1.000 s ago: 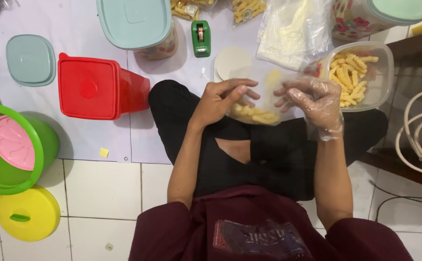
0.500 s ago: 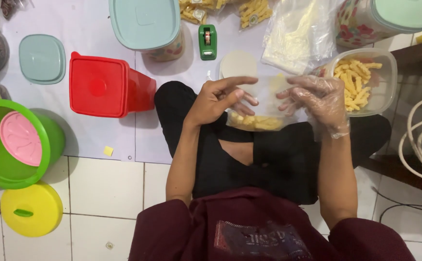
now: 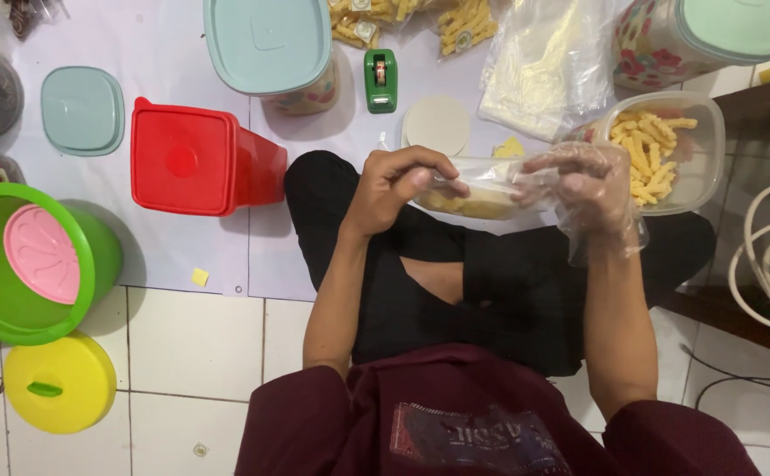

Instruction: Packing snacks from a large container into small plastic bags and weighing them on a digital scale.

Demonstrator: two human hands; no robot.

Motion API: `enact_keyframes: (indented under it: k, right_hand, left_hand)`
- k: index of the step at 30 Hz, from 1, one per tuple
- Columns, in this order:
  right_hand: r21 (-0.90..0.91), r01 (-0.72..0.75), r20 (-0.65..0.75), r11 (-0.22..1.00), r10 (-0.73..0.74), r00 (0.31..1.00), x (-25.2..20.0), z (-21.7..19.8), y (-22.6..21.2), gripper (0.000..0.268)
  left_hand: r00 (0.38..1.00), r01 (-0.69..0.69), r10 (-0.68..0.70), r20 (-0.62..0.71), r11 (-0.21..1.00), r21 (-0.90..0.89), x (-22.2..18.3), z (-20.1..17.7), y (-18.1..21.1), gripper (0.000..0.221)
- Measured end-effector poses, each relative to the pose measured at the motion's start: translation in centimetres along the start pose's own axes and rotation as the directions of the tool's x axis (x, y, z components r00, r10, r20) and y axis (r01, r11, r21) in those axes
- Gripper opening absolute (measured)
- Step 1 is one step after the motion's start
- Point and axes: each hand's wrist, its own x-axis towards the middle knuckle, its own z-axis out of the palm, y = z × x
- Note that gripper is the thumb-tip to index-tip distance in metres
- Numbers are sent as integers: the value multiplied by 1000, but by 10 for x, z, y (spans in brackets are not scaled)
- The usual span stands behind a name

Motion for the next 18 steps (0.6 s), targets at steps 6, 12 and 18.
enact_keyframes:
  k: [6,12,18]
  right_hand:
    - [-490,-172,-136,855,119,983,0,21,-30,24]
    - [-539,-148,-77,829,126,989,2,24,-46,40]
    - [-525,6,71,851,37,997,9,4,-45,19]
  left_hand:
    - [999,-5,14,-40,977,212,0,8,13,13]
    - [993,75,-89,82,984,161,0,-1,21,46]
    - [992,63,-81,100,982,178,3,-4,20,29]
